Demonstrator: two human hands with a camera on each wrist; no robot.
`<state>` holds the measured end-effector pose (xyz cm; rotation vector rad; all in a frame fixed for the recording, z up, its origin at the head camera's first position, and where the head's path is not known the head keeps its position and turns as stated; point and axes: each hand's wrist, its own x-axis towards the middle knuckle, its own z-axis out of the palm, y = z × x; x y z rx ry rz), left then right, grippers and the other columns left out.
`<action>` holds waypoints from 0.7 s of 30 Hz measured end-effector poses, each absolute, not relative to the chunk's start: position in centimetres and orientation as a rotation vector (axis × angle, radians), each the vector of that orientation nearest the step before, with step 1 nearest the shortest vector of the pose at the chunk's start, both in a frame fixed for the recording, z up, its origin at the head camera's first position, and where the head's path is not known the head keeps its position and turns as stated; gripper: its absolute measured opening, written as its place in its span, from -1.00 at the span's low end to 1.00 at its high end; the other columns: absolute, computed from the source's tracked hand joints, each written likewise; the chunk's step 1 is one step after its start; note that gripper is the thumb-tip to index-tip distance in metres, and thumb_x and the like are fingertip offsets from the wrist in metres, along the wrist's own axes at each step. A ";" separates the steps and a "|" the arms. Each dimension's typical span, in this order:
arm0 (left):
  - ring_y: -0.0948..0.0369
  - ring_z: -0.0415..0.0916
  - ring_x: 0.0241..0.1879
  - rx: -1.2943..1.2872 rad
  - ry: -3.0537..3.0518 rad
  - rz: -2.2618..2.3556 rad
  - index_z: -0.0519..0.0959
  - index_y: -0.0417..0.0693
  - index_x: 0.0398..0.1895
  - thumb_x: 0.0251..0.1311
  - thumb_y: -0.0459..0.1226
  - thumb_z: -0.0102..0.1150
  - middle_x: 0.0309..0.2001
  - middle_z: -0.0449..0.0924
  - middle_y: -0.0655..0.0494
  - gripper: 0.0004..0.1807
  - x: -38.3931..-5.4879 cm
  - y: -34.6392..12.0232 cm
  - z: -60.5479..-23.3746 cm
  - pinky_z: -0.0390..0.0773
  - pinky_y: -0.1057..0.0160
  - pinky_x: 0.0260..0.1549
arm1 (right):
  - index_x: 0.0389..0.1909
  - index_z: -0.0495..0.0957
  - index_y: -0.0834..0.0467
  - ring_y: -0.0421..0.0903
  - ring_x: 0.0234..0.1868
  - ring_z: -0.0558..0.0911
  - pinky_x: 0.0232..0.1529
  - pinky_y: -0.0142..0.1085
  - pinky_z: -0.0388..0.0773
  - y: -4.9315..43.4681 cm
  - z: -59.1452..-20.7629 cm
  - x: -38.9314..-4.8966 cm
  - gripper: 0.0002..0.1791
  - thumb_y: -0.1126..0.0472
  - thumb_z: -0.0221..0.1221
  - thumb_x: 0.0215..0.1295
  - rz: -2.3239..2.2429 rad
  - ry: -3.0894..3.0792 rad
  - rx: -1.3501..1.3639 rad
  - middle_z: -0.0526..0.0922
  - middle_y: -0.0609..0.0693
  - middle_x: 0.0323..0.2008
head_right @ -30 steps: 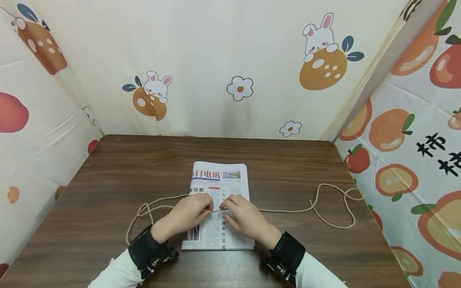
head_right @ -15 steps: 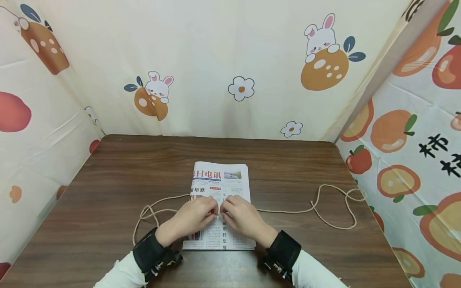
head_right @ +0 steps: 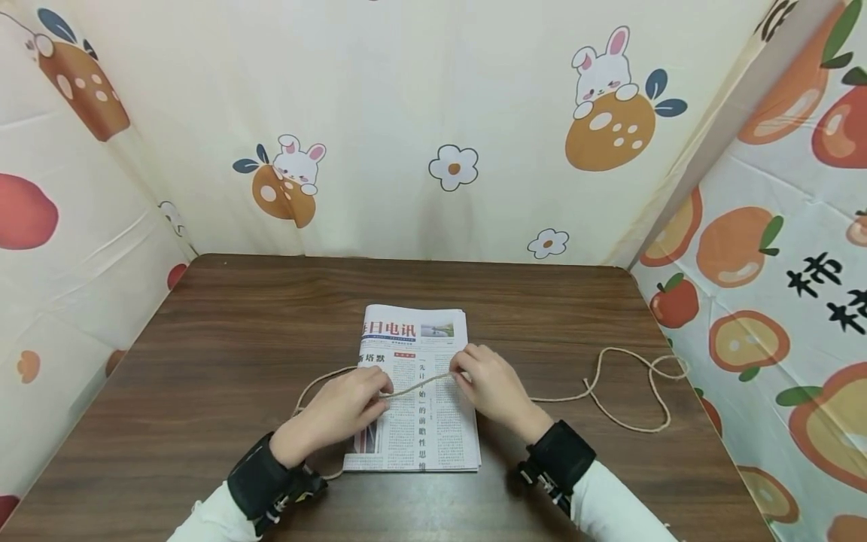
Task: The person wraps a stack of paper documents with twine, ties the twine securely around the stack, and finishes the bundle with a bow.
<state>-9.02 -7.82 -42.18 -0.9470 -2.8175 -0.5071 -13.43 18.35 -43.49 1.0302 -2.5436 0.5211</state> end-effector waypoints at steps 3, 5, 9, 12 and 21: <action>0.33 0.37 -0.41 -0.910 -2.829 -0.500 0.53 0.04 -0.35 0.08 -0.22 0.21 -0.40 0.45 0.27 -0.91 -8.9 -8.7 -42.3 0.42 0.33 -0.42 | -0.43 0.55 0.06 -0.20 -0.38 0.46 -0.39 -0.31 0.44 19.8 -43.4 -14.3 -0.85 0.31 0.32 -0.01 0.503 -2.548 0.968 0.52 -0.14 -0.42; 0.32 0.38 -0.39 -0.893 -2.825 -0.484 0.55 0.02 -0.32 0.06 -0.21 0.23 -0.39 0.46 0.27 -0.87 -8.8 -9.3 -42.4 0.44 0.31 -0.40 | -0.43 0.55 0.06 -0.18 -0.39 0.47 -0.41 -0.29 0.44 20.7 -43.4 -14.8 -0.86 0.30 0.32 -0.01 0.491 -2.552 0.930 0.52 -0.13 -0.42; 0.31 0.34 -0.42 -0.863 -2.830 -0.471 0.54 -0.01 -0.34 0.04 -0.18 0.28 -0.42 0.43 0.24 -0.83 -8.6 -10.5 -42.6 0.40 0.33 -0.44 | -0.44 0.55 0.09 -0.12 -0.40 0.47 -0.40 -0.24 0.45 22.4 -43.4 -15.8 -0.86 0.31 0.31 -0.01 0.457 -2.552 0.879 0.51 -0.08 -0.45; 0.31 0.26 -0.48 -0.835 -2.855 -0.484 0.51 0.00 -0.41 0.04 -0.18 0.29 -0.46 0.37 0.23 -0.83 -8.5 -11.2 -42.6 0.32 0.36 -0.51 | -0.44 0.55 0.11 -0.10 -0.41 0.48 -0.41 -0.23 0.46 23.6 -43.3 -16.4 -0.86 0.32 0.32 -0.02 0.431 -2.547 0.860 0.51 -0.05 -0.46; 0.31 0.39 -0.41 -0.758 -2.872 -0.542 0.55 0.02 -0.36 0.05 -0.23 0.28 -0.38 0.48 0.20 -0.88 -8.8 -12.6 -42.6 0.43 0.32 -0.46 | -0.45 0.55 0.18 -0.02 -0.44 0.47 -0.41 -0.18 0.42 26.6 -43.6 -18.0 -0.87 0.40 0.27 -0.04 0.361 -2.545 0.874 0.52 0.01 -0.48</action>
